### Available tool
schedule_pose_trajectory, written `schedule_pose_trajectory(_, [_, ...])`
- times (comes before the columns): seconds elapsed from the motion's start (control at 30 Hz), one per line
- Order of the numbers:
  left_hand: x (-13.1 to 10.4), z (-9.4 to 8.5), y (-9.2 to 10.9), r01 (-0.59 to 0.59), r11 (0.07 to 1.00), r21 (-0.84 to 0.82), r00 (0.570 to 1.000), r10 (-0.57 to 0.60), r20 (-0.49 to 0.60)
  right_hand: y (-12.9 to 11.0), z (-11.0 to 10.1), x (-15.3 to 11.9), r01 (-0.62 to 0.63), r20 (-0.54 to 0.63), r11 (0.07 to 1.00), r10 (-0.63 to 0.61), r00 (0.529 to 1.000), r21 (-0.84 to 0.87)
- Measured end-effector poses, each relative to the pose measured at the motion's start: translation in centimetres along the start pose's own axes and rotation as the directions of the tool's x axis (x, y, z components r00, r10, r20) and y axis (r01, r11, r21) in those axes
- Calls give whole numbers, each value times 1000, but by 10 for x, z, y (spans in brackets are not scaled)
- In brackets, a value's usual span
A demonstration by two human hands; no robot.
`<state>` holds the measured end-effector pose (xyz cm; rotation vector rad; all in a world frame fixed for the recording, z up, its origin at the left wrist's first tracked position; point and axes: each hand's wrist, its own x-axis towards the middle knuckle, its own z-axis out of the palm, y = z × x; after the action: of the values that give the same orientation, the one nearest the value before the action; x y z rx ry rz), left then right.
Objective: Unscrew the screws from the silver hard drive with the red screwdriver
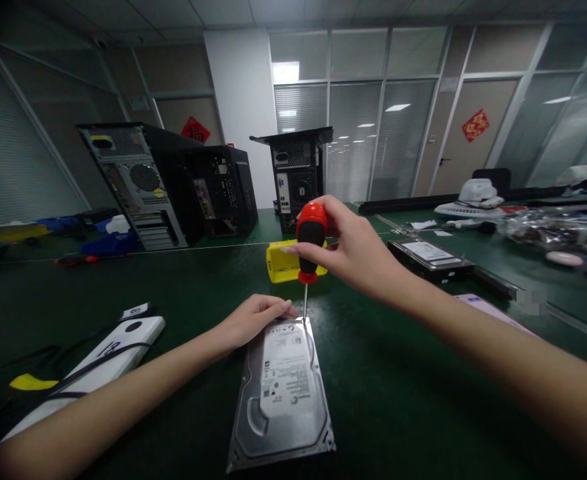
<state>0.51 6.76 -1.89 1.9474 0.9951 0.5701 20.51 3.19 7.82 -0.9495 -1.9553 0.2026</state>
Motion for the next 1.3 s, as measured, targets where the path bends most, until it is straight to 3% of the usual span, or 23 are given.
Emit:
schedule_pose_trajectory(0.2, [3,1,-3,-1,1000,3,1000,1,9,-13,10,12,14,20,998,-13,1000,-68])
schedule_pose_trajectory(0.43, [3,-1,-5,-22,998,57,1000,22,4,-8,27,19,40,-33,999,-39,999,33])
schedule_pose_trajectory(0.53, [2,-1,-4,-19,998,58,1000,19,3,-6,30,21,83,-44,997,-83,996,0])
schedule_pose_trajectory(0.83, [0,-1,0,-1,998,57,1000,1,2,-2,11,22,60,61,998,-59,996,-18])
schedule_pose_trajectory(1.0, [-2,-2,3,16,998,58,1000,-17,8,6,7,20,41,27,999,-40,999,-30])
schedule_pose_trajectory(1.3, [2,0,-3,10,999,41,1000,-10,11,-2,5,14,-8,175,959,-43,984,282])
